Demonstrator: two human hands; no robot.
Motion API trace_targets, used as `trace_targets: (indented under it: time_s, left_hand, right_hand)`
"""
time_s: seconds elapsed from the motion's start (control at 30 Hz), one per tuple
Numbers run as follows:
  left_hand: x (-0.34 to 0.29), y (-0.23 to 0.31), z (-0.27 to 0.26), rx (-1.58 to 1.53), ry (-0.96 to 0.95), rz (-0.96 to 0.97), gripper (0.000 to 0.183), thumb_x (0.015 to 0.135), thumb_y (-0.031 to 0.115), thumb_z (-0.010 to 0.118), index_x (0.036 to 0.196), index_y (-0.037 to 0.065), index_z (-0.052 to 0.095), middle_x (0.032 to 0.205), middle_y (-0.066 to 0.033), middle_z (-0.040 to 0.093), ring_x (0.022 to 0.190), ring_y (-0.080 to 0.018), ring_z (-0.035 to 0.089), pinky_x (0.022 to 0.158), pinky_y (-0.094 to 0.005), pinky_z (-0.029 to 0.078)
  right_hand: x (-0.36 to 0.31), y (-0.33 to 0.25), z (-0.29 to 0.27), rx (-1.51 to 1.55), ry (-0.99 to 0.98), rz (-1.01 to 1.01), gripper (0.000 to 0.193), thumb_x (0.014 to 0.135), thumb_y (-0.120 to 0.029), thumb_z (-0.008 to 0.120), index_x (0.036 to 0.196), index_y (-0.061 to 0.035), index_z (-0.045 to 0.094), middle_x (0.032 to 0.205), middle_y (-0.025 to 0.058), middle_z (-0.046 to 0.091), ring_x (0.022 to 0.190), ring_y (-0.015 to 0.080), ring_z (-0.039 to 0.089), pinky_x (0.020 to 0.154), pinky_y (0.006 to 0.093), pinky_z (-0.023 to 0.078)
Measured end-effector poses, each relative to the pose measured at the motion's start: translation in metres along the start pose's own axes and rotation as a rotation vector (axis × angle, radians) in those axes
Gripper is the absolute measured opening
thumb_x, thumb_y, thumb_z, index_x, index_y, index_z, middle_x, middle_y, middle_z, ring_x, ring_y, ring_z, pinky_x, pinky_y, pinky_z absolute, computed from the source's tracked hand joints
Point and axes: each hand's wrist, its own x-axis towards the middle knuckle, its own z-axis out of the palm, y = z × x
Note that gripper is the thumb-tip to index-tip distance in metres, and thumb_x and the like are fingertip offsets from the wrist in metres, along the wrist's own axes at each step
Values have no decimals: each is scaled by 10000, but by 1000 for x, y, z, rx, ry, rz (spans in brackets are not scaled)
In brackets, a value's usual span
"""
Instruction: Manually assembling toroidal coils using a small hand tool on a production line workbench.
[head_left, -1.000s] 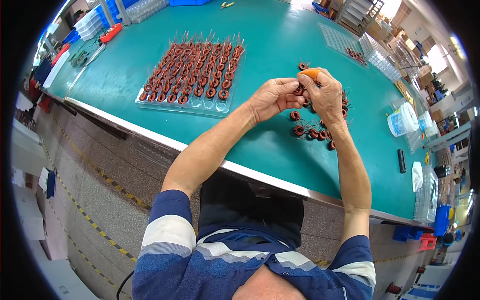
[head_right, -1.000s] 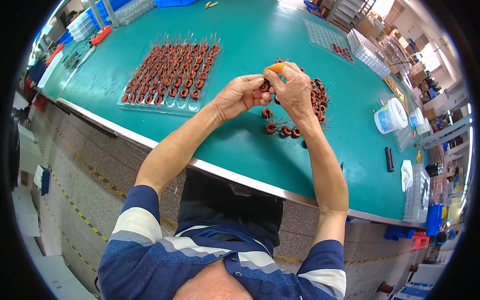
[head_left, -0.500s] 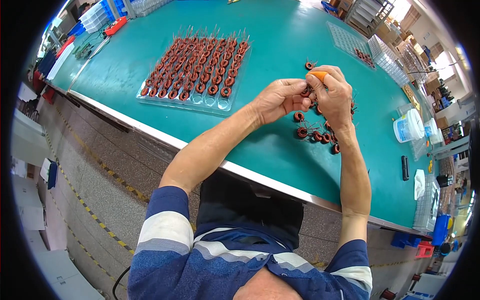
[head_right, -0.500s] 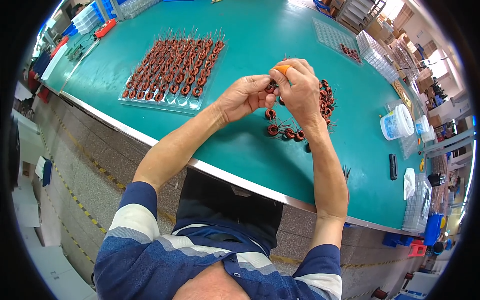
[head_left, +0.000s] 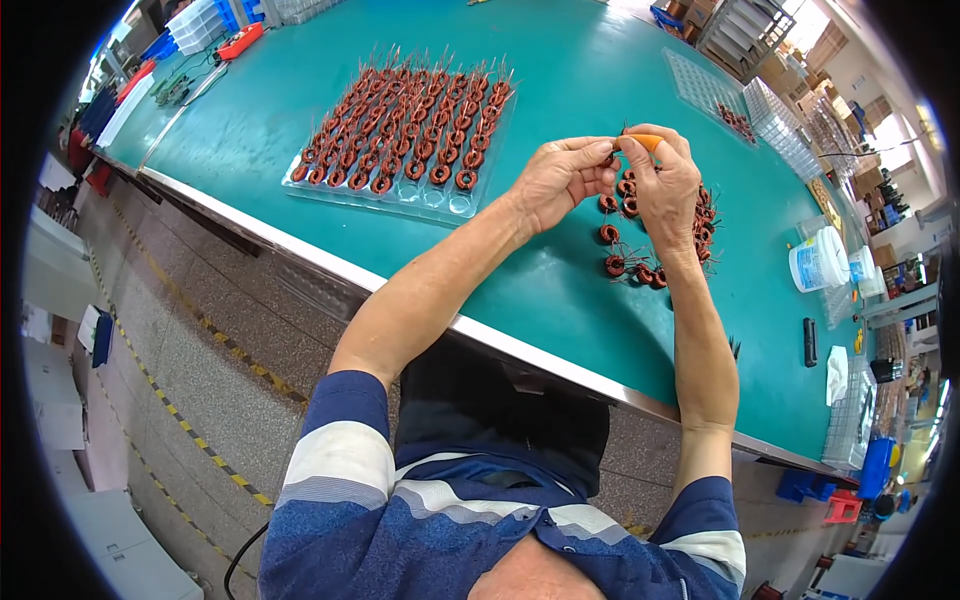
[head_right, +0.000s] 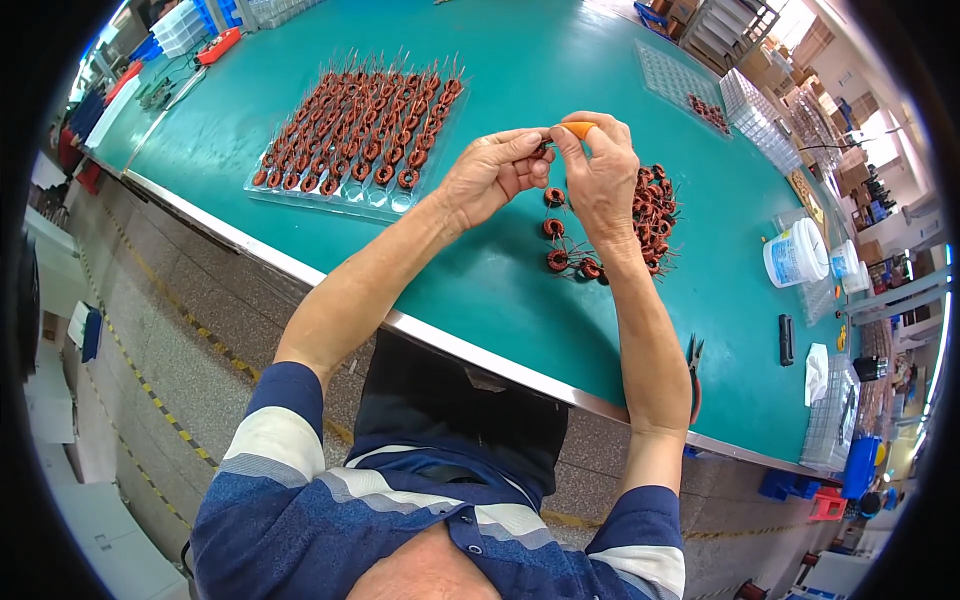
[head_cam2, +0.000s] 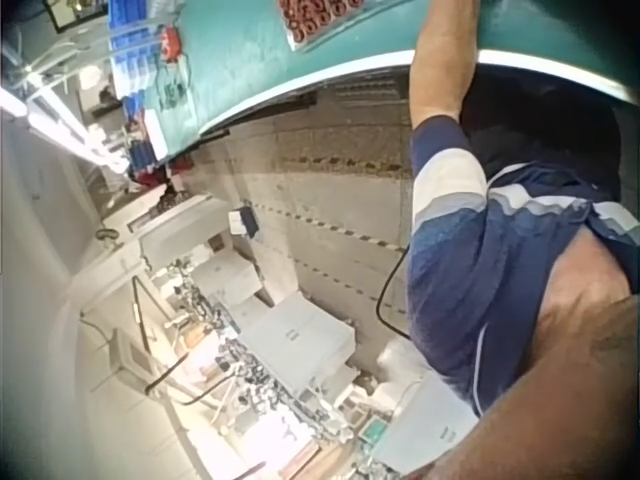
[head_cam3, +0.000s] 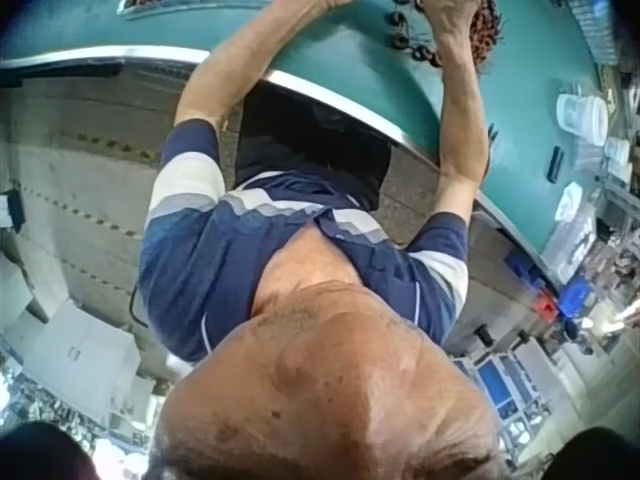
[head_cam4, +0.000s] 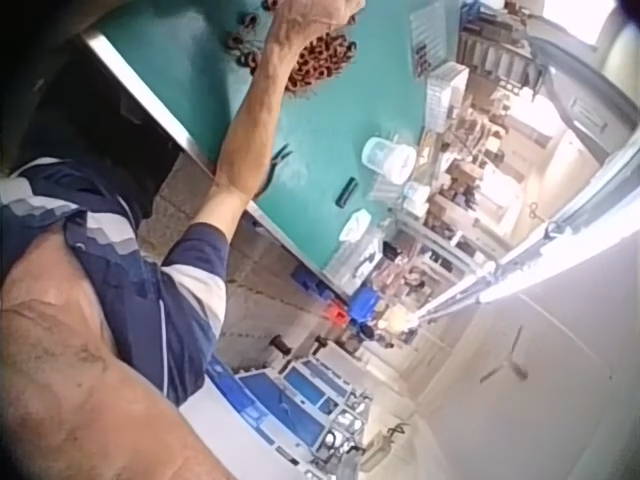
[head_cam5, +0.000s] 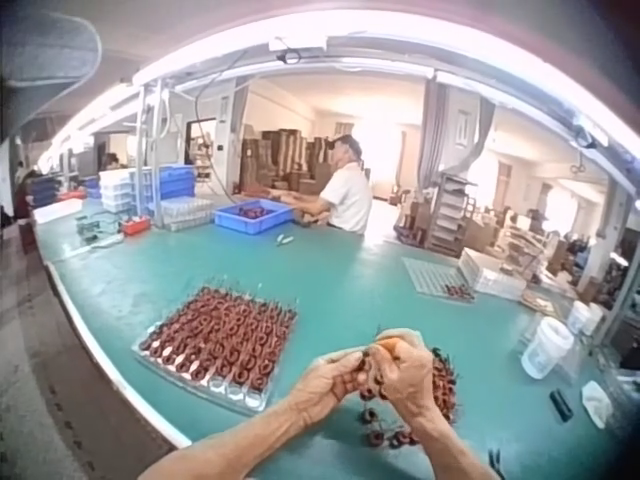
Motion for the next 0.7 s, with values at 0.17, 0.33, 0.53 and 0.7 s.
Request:
trace_targets:
  time_s: [0.17, 0.33, 0.53, 0.7]
  left_hand:
    - [6, -4, -5, 49, 78, 100, 231, 940, 158, 579, 1061, -31, 635, 831, -49, 620, 717, -117, 571, 658, -279, 503]
    - [1, -1, -1, 115, 175, 131, 193, 922, 157, 609, 1000, -15, 644, 789, -46, 622, 663, -121, 578, 615, -275, 496]
    - [-3, -1, 2, 287, 304, 161, 146, 893, 142, 641, 932, 2, 627, 770, -47, 620, 608, -126, 584, 579, -279, 500]
    - [-2, -3, 8, 397, 329, 201, 126, 890, 121, 630, 910, -3, 612, 756, -54, 616, 592, -125, 584, 553, -270, 495]
  right_hand:
    - [-5, -11, 12, 120, 34, 195, 126, 849, -121, 671, 814, 0, 672, 883, 75, 650, 846, 226, 586, 735, 329, 468]
    - [-9, -12, 14, 162, 30, 215, 190, 858, -179, 680, 835, 9, 672, 922, 94, 645, 881, 238, 580, 762, 349, 464]
    - [-16, 7, 21, 174, -38, 348, 281, 877, -273, 669, 870, 8, 682, 944, 114, 640, 904, 243, 585, 789, 357, 458]
    - [-15, 6, 22, 153, -5, 260, 263, 873, -254, 677, 878, 9, 685, 932, 88, 646, 811, 194, 580, 707, 323, 458]
